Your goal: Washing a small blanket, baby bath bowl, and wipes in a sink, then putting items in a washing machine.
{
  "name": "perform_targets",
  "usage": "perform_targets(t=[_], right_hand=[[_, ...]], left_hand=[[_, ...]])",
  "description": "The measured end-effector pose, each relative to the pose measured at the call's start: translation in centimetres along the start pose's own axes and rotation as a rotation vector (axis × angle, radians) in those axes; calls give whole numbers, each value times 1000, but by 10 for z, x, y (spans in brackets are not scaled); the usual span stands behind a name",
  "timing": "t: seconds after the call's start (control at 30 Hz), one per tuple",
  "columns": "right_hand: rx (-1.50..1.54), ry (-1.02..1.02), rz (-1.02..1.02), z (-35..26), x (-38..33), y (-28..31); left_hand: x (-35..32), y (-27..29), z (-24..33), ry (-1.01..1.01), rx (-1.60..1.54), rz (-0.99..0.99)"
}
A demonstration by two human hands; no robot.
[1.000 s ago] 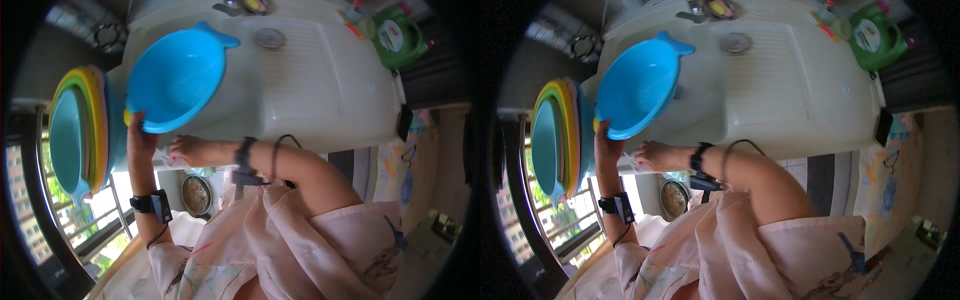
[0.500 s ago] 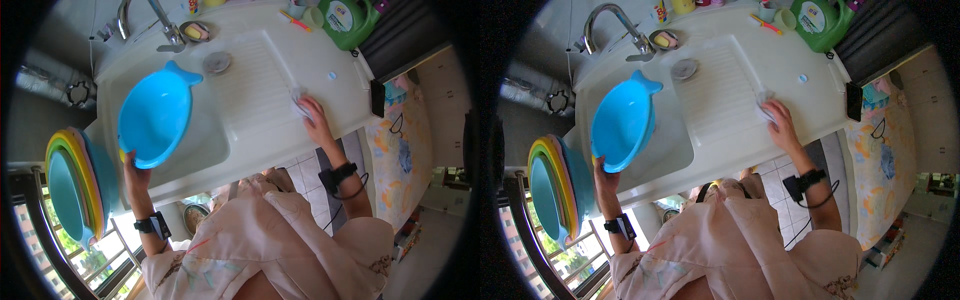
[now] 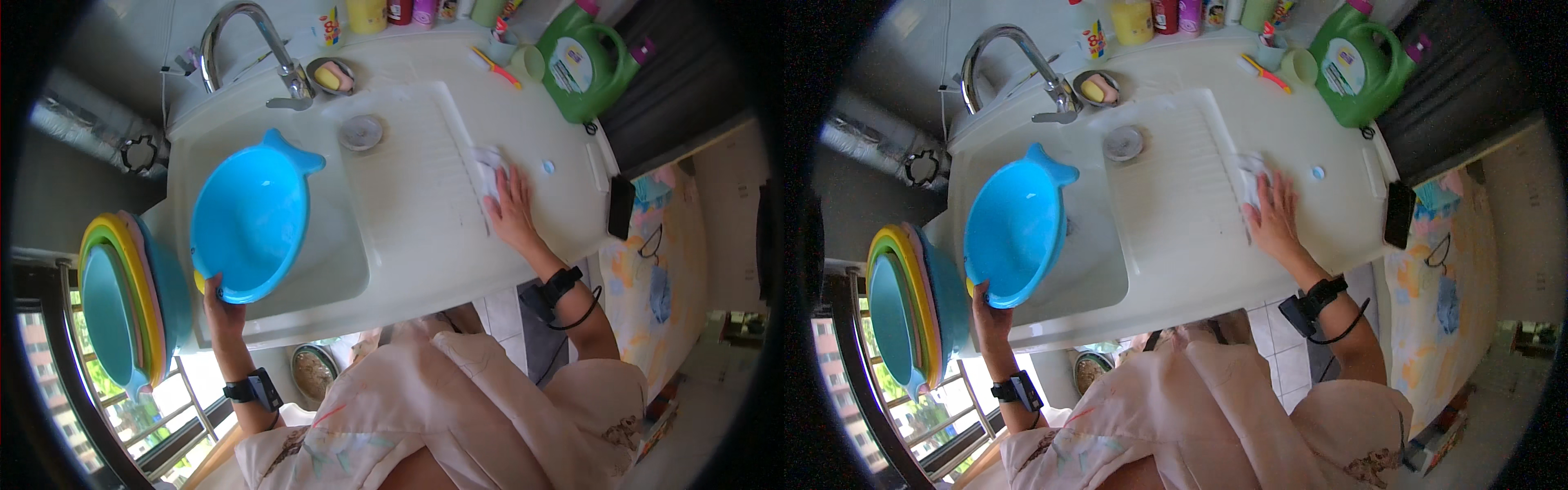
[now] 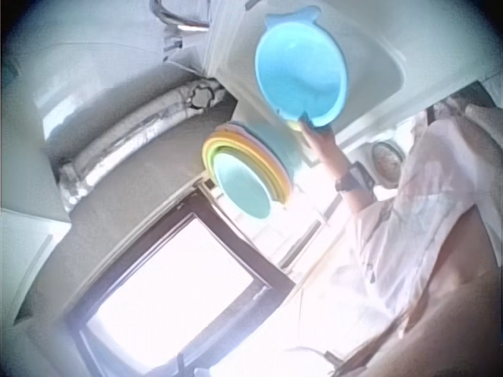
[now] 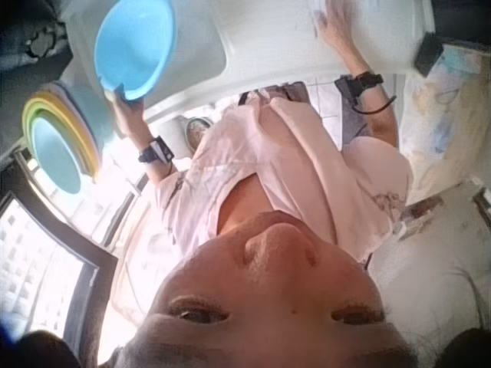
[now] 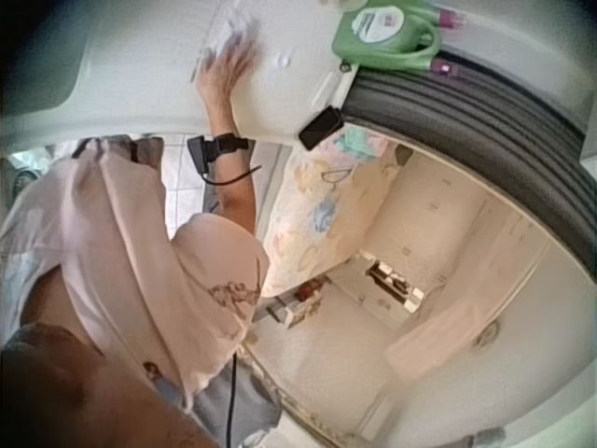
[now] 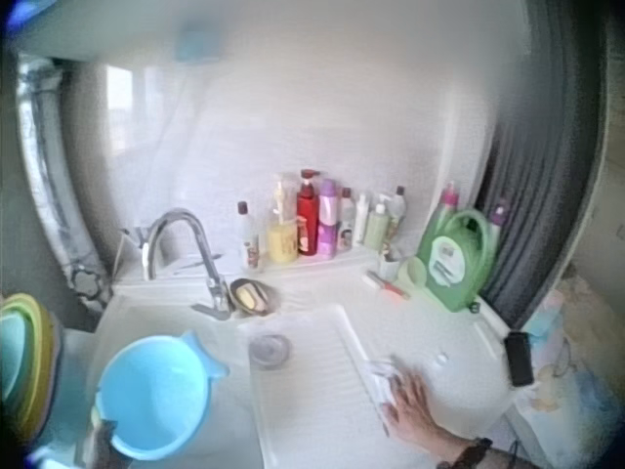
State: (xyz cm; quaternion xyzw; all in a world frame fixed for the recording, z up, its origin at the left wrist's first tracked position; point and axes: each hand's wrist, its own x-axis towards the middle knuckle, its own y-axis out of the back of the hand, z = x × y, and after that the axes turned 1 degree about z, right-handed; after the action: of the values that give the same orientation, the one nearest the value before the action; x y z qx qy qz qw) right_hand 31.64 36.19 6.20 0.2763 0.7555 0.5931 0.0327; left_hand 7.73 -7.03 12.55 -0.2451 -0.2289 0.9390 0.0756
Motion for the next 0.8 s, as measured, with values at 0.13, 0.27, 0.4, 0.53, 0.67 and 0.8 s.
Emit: perform_targets(t=[0.13,0.27,0.4,0.53,0.67,0.8], right_hand=[[-212,-165,16,30,44,-36],[-180,-274,68,30,138,-64],[-226,-370,137,51,211,-89],[-185,-305,168,49,257,-108],[-124,-156,134,23,287,-128],[43,13,160,-16,293,-149]], left_hand=[[-3,-12,-2,-19,-10,43],[-12,-13,-4,-34,-35,112],[-18,-23,-13,-37,-24,158],[-28,-23,-15,-47,-22,188],[-33,-22,-16,-45,-47,242],[-36,-21,-16,-40,-62,264]])
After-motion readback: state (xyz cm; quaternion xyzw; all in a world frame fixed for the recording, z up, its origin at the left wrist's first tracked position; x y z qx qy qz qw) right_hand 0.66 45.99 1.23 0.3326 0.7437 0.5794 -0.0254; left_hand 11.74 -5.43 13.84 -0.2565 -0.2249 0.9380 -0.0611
